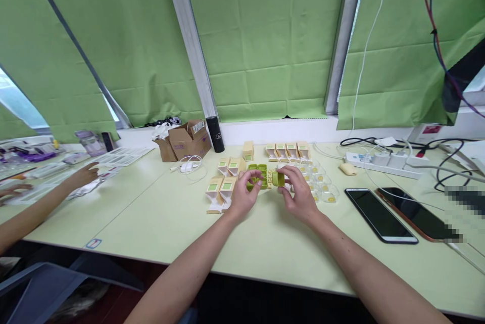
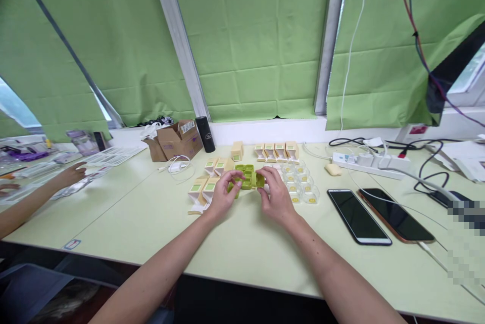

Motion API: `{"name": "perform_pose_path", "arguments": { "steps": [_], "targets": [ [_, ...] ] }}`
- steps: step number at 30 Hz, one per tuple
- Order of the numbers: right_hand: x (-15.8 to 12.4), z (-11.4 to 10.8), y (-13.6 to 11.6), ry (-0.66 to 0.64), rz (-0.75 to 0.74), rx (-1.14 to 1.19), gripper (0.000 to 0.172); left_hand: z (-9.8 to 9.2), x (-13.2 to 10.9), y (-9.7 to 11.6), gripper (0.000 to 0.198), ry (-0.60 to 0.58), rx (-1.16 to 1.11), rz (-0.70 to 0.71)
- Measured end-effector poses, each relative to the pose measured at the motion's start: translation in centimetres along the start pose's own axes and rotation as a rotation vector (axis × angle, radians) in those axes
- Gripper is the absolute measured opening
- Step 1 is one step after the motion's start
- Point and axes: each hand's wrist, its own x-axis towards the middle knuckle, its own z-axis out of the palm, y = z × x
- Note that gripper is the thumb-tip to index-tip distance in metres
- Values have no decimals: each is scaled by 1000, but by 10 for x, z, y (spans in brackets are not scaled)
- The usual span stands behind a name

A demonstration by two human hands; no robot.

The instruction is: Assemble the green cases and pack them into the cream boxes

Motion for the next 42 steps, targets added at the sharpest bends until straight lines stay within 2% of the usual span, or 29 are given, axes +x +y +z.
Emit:
{"name": "perform_pose_path", "arguments": {
  "steps": [3, 7, 13, 17, 29, 42],
  "targets": [
    [0, 1, 1, -23, -51, -45, 56, -2, -3, 8, 34, -33, 126, 107],
    [0, 2, 2, -30, -127, -81, 53, -1, -6, 15, 45, -100, 176, 176],
    [1, 1, 1, -44, -263, -179, 32, -2, -6, 16, 45, -130, 182, 242],
    [2, -1, -2, -51, -311, -200, 25, -2, -4, 18, 41, -152, 198, 263],
    [1, 2, 0, -61, -333, -262, 26, -3, -4, 22, 37, -136, 215, 328],
    [2, 6, -6, -103, -303, -251, 41, -2, -6, 17, 39, -126, 246, 371]
  ]
}}
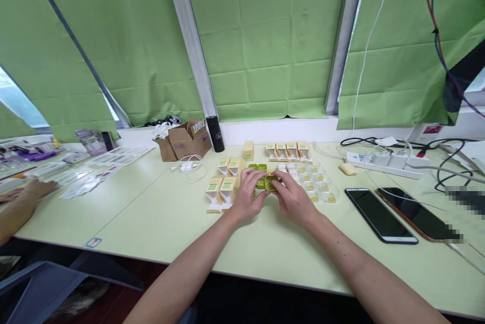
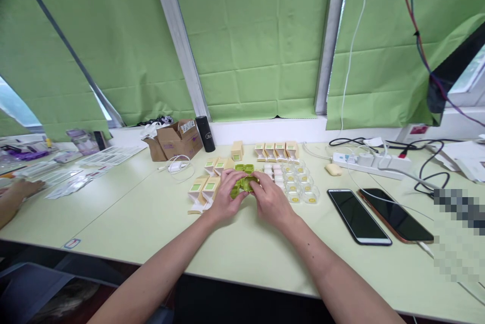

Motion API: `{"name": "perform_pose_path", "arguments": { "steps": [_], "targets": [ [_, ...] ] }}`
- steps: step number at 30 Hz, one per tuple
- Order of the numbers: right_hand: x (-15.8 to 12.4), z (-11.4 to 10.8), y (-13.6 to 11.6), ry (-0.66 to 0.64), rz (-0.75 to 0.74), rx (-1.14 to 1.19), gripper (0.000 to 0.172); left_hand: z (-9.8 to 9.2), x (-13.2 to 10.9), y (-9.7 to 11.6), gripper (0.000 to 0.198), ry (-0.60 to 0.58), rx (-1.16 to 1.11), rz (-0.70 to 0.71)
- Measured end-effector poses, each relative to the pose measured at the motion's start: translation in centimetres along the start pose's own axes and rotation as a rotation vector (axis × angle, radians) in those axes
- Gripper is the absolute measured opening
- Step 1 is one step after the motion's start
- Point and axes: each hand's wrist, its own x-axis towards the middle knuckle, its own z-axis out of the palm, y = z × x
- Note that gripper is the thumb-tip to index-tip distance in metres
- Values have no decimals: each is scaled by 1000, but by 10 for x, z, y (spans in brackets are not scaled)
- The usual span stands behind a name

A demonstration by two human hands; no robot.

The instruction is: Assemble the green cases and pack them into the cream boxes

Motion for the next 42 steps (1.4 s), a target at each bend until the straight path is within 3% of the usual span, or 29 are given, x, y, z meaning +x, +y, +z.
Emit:
{"name": "perform_pose_path", "arguments": {
  "steps": [11, 27, 42],
  "targets": [
    [-1, -1, 5, 63, -30, 23, 30, 0, 1, 2, 38, 30, 1, -13],
    [1, -1, 1, 45, -7, 24, 36, 1, 0, -1, 39, 45, 26, 18],
    [-5, 4, 6, 54, 56, 97, 31, 2, 0, -1, 41, 42, 22, -11]
  ]
}}
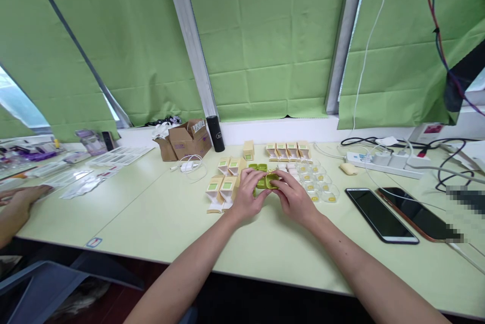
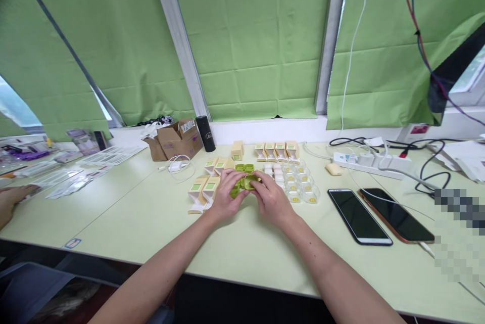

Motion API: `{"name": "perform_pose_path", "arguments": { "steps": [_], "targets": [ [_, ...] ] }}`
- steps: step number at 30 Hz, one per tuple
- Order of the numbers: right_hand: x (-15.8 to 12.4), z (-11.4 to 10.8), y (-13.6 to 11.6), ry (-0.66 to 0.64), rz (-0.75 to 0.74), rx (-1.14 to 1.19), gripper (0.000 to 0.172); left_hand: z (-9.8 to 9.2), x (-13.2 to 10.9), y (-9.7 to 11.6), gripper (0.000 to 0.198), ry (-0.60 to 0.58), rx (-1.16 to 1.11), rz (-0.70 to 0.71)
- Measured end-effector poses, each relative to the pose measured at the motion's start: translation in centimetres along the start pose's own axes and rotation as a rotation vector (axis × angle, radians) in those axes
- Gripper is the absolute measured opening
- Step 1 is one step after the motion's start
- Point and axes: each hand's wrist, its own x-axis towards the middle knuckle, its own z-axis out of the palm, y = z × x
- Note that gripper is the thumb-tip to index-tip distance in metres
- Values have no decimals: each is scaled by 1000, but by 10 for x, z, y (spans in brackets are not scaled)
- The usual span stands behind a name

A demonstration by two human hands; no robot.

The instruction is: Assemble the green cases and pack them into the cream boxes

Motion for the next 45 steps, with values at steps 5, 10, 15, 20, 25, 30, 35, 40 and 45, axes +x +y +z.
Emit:
{"name": "perform_pose_path", "arguments": {
  "steps": [5, 10, 15, 20, 25, 30, 35, 40, 45],
  "targets": [
    [-1, 1, 0, 13, 67, 52, 25, 0, 0, 0, 42, -6, 1, -12],
    [2, 2, 0, 104, 299, 234, 18, -2, 0, 1, 42, -22, -4, 1],
    [5, 3, 0, 95, 560, 494, 32, -3, 0, 2, 41, -20, 3, -22],
    [8, 3, -3, 67, 653, 577, 42, -1, -1, 4, 49, -27, 48, 4],
    [8, 1, -8, 19, 749, 599, 48, 3, -2, 4, 54, -37, 80, 62],
    [6, 2, -6, -21, 806, 574, 55, 6, -2, 0, 50, -59, 36, 18],
    [5, 3, -5, -49, 822, 577, 57, 7, -1, -1, 46, -52, -78, -84],
    [8, -3, -5, 1, 817, 600, 57, 6, 2, 4, 45, 5, -239, -272],
    [13, -19, 5, 180, 816, 414, 45, 8, 4, -5, 58, 69, -385, -480]
  ]
}}
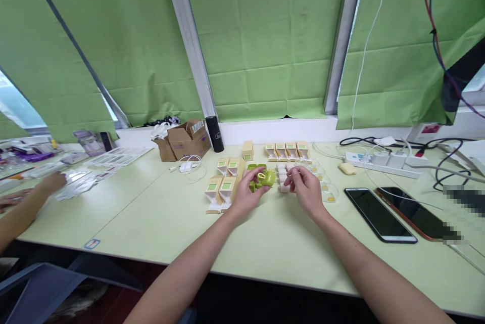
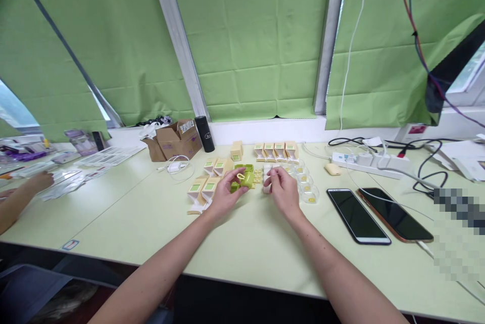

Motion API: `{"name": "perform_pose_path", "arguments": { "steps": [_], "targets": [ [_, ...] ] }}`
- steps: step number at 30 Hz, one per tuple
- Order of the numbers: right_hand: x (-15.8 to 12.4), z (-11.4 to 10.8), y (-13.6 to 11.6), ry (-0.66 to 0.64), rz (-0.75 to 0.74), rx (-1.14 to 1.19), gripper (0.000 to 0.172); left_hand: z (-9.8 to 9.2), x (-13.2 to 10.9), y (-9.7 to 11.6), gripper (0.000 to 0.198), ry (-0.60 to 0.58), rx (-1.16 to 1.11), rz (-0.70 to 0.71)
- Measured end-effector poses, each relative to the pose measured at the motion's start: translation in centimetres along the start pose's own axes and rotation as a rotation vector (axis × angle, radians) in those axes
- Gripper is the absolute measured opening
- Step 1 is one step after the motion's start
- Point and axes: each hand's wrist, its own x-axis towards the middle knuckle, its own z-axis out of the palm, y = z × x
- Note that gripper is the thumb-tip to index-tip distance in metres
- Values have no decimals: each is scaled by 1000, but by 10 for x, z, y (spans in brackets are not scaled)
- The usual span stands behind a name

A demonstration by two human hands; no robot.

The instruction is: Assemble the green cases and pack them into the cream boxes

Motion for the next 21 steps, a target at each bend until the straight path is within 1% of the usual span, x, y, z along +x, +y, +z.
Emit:
{"name": "perform_pose_path", "arguments": {
  "steps": [2, 4, 7, 10, 13, 17, 21],
  "targets": [
    [5, -7, -1, 78, -22, -112, 35, -1, 4, -6, 60, -22, -88, -31],
    [8, -12, -1, 105, -25, -269, 25, -3, 7, -11, 57, -52, -213, -53],
    [9, -14, 0, 69, -89, -593, 16, -4, 11, -15, 57, -47, -398, -95],
    [6, -12, 3, -66, -211, -852, 19, -6, 12, -15, 64, -26, -550, -149],
    [2, -7, 7, -175, -308, -1004, 23, -7, 12, -14, 71, -43, -655, -203],
    [-2, -3, 11, -239, -365, -1117, 25, -7, 11, -11, 72, -66, -705, -215],
    [-3, -2, 16, -263, -388, -1164, 25, -7, 10, -10, 74, -93, -701, -210]
  ]
}}
